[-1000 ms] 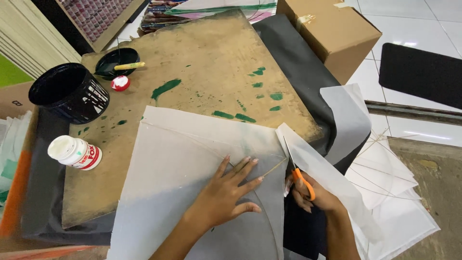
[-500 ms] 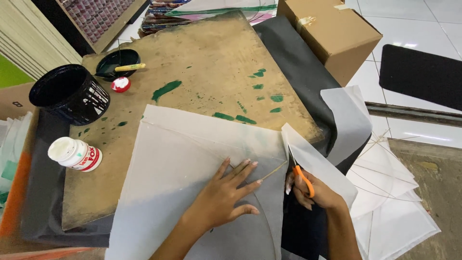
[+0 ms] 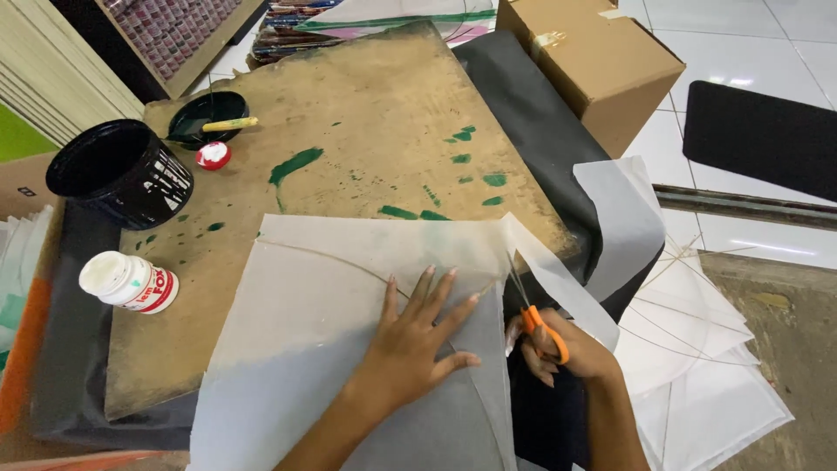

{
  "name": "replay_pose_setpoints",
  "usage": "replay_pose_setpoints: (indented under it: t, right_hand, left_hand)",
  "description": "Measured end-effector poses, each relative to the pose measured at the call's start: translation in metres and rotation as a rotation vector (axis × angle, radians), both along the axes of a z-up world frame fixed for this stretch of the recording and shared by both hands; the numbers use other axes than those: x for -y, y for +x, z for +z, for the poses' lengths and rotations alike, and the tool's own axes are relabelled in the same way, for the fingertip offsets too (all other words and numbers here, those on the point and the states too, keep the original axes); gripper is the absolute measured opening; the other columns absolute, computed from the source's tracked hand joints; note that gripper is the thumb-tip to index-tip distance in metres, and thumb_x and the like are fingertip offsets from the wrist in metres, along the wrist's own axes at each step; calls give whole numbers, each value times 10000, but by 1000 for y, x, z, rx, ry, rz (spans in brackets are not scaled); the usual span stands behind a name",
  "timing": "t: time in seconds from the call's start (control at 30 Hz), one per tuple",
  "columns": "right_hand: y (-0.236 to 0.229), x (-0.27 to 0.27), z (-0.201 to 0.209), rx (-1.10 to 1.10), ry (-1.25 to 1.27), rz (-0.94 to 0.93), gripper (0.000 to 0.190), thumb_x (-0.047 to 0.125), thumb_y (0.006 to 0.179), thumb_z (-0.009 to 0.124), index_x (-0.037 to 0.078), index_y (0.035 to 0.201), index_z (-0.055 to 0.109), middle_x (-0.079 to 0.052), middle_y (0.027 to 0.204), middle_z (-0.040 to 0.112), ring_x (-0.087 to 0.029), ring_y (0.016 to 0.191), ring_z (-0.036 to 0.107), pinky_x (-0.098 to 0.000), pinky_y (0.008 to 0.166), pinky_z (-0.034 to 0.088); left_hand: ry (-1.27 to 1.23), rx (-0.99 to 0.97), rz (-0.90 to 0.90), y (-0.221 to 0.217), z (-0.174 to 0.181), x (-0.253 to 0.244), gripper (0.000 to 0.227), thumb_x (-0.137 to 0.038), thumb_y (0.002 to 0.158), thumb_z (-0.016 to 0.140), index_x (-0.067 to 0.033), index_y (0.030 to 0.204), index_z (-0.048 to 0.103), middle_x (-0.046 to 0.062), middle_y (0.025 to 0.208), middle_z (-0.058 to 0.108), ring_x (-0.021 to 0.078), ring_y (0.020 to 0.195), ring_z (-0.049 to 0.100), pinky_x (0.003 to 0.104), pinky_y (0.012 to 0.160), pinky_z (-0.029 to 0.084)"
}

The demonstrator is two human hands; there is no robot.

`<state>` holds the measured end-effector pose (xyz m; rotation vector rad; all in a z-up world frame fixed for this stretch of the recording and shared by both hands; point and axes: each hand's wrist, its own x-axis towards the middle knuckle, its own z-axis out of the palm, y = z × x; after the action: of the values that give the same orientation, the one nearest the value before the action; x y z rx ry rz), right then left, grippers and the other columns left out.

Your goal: Cutting out the paper covering for a kite using scissors by following the bamboo frame

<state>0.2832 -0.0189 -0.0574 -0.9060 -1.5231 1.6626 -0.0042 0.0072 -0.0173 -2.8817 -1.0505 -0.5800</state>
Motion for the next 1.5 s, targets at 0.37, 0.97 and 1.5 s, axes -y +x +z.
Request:
replay_pose_setpoints:
  t: [0.37, 0.97, 1.5]
  right_hand:
    - [10, -26, 47, 254, 256, 229, 753, 655, 1002, 333, 106, 519, 515, -46, 371, 548, -145, 391, 537, -319, 893, 558]
    - [31, -51, 32, 270, -77, 262, 490, 490, 983, 484, 35, 814, 555, -128, 370, 528, -160, 299, 431, -254, 644, 566]
    - [30, -47, 47, 299, -77, 281, 497, 462, 1022, 517, 66, 726, 475, -127, 387, 542, -125, 300, 442, -217, 381, 339]
  left_hand:
    - [9, 21, -134, -4, 5, -4, 660, -634, 957, 554, -233, 1481, 565, 139, 1655, 343, 345, 1535, 288, 758, 1155, 126]
    - [-21, -10, -189, -7, 13, -6, 641, -610, 964, 559, -208, 1463, 575, 172, 1650, 340, 363, 1529, 292, 777, 1136, 129]
    - [-32, -17, -227, -13, 16, -6, 624, -606, 973, 538, -211, 1454, 585, 193, 1636, 356, 346, 1526, 302, 753, 1153, 130]
